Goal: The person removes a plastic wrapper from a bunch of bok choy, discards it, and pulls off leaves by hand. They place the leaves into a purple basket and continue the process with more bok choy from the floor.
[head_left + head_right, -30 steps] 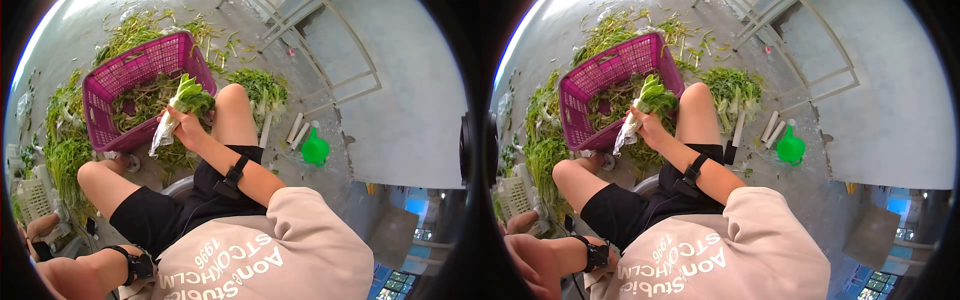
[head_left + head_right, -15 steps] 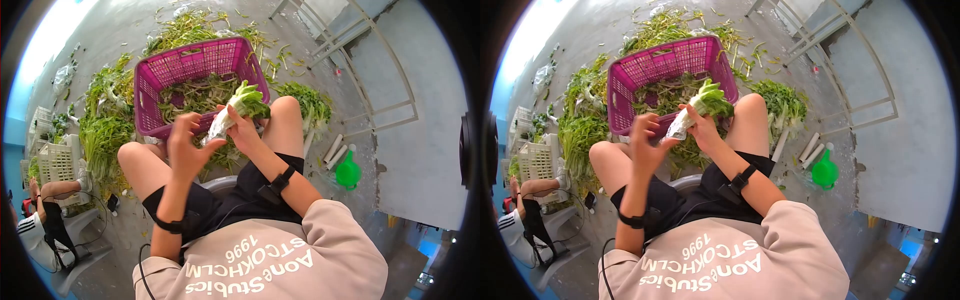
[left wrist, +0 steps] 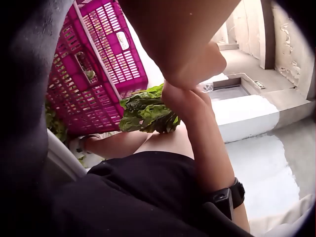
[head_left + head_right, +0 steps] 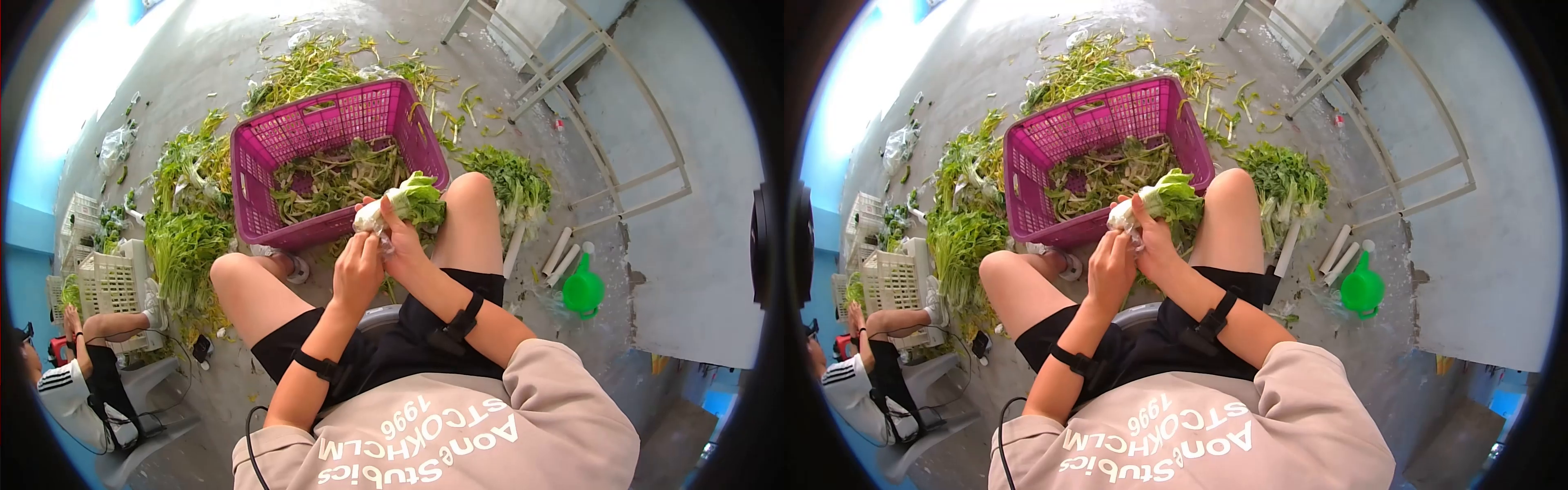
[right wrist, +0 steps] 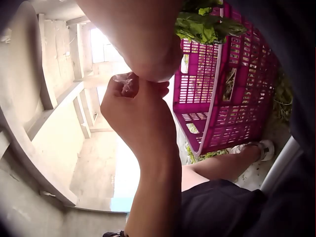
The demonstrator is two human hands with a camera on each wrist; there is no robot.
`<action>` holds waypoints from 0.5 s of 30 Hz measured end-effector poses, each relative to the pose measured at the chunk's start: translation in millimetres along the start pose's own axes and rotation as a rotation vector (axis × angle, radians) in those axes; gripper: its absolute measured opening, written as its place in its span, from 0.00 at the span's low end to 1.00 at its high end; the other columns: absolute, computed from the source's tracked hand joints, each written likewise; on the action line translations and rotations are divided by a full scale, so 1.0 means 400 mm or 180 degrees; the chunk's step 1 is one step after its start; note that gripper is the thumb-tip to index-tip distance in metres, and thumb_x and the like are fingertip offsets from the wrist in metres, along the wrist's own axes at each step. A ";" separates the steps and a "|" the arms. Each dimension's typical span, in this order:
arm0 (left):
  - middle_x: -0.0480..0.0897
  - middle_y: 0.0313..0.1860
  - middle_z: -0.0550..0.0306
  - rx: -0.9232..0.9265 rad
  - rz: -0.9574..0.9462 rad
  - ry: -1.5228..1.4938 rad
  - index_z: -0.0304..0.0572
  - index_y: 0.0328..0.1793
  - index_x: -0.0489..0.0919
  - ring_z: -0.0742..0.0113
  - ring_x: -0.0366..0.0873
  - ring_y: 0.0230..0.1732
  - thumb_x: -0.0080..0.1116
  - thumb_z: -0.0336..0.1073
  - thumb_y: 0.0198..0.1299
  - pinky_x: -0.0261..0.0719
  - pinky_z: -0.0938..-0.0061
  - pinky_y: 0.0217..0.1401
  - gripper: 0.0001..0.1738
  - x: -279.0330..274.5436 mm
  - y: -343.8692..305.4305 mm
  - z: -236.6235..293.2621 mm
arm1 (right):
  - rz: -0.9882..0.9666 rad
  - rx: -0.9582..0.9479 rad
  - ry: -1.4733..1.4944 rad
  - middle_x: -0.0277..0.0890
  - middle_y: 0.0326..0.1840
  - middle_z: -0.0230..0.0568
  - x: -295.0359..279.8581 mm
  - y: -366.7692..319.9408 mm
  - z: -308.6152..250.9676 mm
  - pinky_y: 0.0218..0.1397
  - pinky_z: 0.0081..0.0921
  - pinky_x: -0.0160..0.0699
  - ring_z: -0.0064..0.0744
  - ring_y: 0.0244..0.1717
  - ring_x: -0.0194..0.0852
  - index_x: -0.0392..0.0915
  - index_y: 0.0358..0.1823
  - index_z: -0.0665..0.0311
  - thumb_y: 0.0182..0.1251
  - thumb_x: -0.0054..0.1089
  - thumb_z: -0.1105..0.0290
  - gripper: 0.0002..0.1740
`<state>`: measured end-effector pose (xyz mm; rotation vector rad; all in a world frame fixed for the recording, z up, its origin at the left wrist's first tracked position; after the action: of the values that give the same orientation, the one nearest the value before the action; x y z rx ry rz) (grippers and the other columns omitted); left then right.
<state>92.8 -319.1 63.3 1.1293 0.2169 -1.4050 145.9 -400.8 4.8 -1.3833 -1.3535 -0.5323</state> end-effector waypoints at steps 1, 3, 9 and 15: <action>0.78 0.43 0.43 0.0001 0.0121 -0.0031 0.32 0.50 0.76 0.45 0.81 0.43 0.59 0.22 0.54 0.83 0.58 0.45 0.15 0.002 -0.004 0.011 | 0.0106 -0.0087 -0.0155 0.82 0.49 0.44 -0.004 0.003 -0.004 0.47 0.31 0.83 0.32 0.45 0.82 0.76 0.56 0.66 0.70 0.67 0.57 0.23; 0.78 0.53 0.33 0.0029 0.0201 -0.0138 0.27 0.62 0.75 0.36 0.81 0.49 0.55 0.23 0.61 0.81 0.54 0.52 0.21 0.005 -0.017 0.033 | 0.0135 -0.0149 -0.0679 0.82 0.49 0.39 0.010 -0.006 -0.026 0.45 0.28 0.81 0.29 0.43 0.81 0.78 0.54 0.65 0.69 0.68 0.57 0.21; 0.82 0.44 0.38 -0.0640 0.0112 -0.0720 0.29 0.52 0.81 0.40 0.83 0.40 0.55 0.21 0.61 0.79 0.57 0.42 0.13 -0.008 -0.004 -0.011 | -0.0031 -0.0154 -0.1023 0.81 0.53 0.32 0.014 -0.004 -0.012 0.49 0.28 0.77 0.24 0.47 0.78 0.77 0.57 0.62 0.68 0.70 0.59 0.22; 0.81 0.23 0.53 -0.0689 0.0322 0.0486 0.45 0.29 0.80 0.53 0.83 0.27 0.66 0.31 0.52 0.77 0.64 0.28 0.05 -0.028 0.001 -0.049 | -0.0044 0.0175 -0.1421 0.80 0.50 0.36 -0.034 -0.001 0.056 0.51 0.31 0.79 0.27 0.49 0.79 0.75 0.57 0.62 0.71 0.67 0.58 0.21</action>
<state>100.0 -298.0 61.7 1.0530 0.4056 -1.1767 134.4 -386.8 -14.1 -1.5032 -1.7192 -0.1951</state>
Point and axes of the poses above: each hand's wrist, its own y-axis towards the middle knuckle, its own x-axis out of the palm, z = x × y, the point moved 5 cm from there along y, towards the middle knuckle
